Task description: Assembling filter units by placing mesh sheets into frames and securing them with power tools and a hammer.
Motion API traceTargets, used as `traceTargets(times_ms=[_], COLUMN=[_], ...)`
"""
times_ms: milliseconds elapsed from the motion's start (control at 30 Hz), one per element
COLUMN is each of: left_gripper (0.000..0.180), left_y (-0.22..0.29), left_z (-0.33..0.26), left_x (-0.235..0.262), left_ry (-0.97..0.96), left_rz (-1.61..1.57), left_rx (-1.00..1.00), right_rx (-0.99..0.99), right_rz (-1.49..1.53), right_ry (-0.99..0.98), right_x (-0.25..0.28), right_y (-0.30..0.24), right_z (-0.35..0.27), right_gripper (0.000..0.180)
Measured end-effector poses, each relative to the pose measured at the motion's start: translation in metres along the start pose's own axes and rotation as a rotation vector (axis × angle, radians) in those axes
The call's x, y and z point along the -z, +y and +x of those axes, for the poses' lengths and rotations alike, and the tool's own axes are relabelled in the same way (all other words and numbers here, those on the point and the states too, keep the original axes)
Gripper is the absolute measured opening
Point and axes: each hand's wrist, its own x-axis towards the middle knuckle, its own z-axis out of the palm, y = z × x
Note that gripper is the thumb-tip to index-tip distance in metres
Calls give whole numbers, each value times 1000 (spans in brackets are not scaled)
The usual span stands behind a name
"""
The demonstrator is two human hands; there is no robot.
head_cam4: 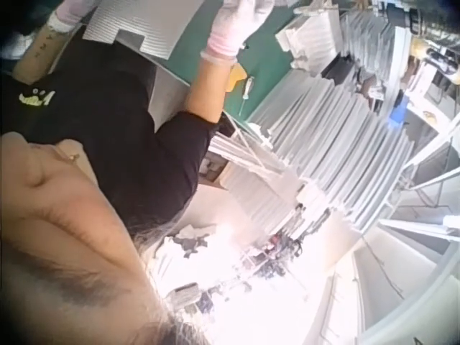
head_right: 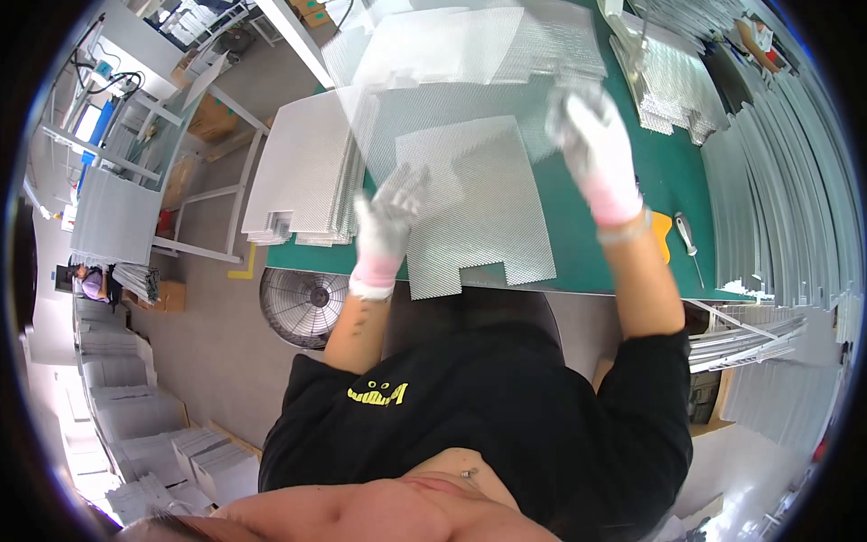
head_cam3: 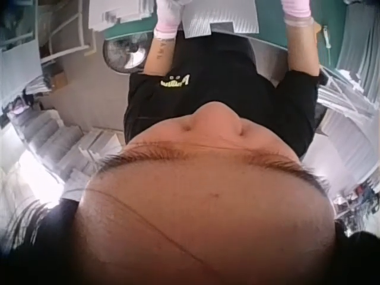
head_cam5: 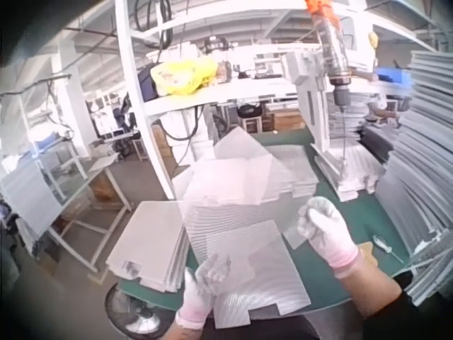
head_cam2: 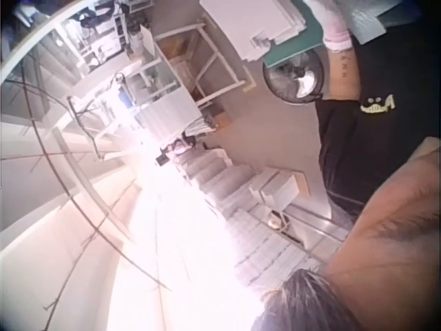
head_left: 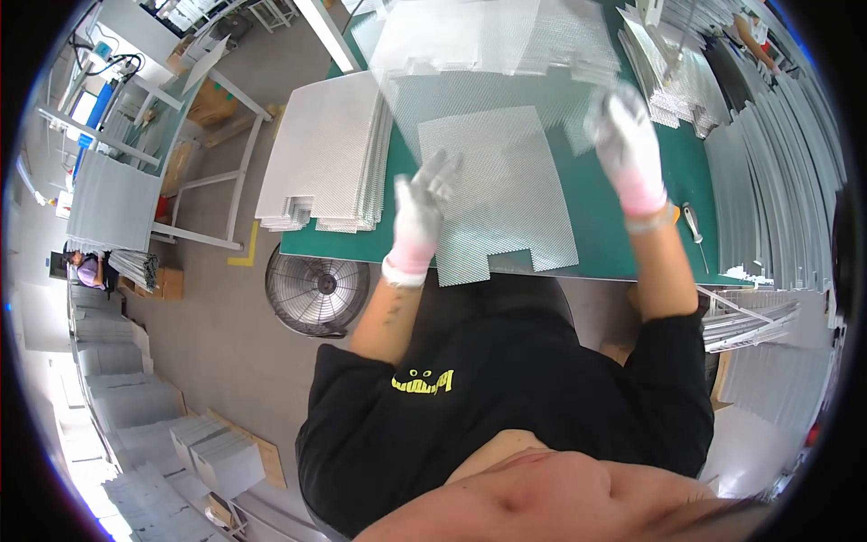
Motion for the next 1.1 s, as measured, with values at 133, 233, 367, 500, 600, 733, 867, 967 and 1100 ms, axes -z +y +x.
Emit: traceTargets(times_ms=[133, 233, 367, 500, 600, 733, 867, 967, 1100], left_gripper=[70, 81, 82, 69, 71, 72, 73, 73, 72], left_y=[26, 13, 13, 12, 6, 1, 1, -2, -6], left_z=[-50, -69, -90, -91, -91, -87, -84, -82, -81], left_x=[-26, -19, -27, -19, -13, -7, -7, -4, 2], left_ry=[-12, 209, 137, -23, -44, -41, -32, -36, -48], left_rz=[257, 805, 1184, 1527, 1623, 1705, 1739, 1751, 1809], left_rx=[-77, -120, -204, -206, -225, -203, -143, -123, -92], right_rx=[-145, -177, -71, -34, -51, -1, 21, 12, 13], right_rz=[-437, -741, -1090, -1226, -1307, -1338, -1353, -1382, -1449], right_ry=[48, -1, -136, -110, -117, -171, -180, -201, -216], right_x=[10, 14, 19, 18, 24, 29, 30, 31, 38], right_y=[15, 17, 21, 27, 34, 44, 48, 51, 62], right_z=[-93, -133, -148, -148, -138, -128, -126, -126, -131], right_gripper=[84, 86, 57, 48, 46, 46, 44, 45, 46])
